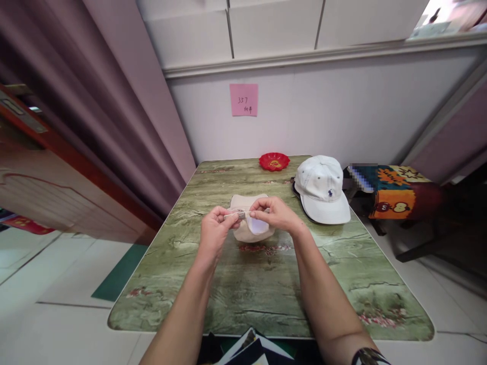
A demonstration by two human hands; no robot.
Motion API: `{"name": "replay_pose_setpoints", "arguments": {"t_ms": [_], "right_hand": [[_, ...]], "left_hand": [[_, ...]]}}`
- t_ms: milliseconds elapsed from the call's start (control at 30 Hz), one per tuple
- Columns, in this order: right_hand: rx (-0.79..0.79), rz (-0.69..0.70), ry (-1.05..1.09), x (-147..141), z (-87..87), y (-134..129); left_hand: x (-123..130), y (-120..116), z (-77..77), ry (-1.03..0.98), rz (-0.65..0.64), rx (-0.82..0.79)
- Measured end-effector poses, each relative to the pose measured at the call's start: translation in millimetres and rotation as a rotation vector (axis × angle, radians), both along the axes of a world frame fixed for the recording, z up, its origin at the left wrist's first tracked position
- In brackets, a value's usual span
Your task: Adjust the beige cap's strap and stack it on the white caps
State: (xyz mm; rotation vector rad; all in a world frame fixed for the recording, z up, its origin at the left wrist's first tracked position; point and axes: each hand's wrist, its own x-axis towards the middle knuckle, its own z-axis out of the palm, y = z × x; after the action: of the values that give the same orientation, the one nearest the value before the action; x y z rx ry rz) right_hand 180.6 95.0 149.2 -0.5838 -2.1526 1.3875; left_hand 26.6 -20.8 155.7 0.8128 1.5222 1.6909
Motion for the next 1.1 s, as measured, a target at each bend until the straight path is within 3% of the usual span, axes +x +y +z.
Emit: {"name": "replay_pose_setpoints", "arguments": {"t_ms": [1100], "right_hand": [[0.045, 0.003, -0.045, -5.7, -3.0, -2.9]], "left_hand": [[-2.6, 1.4, -10.0, 0.027, -0.043, -0.048]]}}
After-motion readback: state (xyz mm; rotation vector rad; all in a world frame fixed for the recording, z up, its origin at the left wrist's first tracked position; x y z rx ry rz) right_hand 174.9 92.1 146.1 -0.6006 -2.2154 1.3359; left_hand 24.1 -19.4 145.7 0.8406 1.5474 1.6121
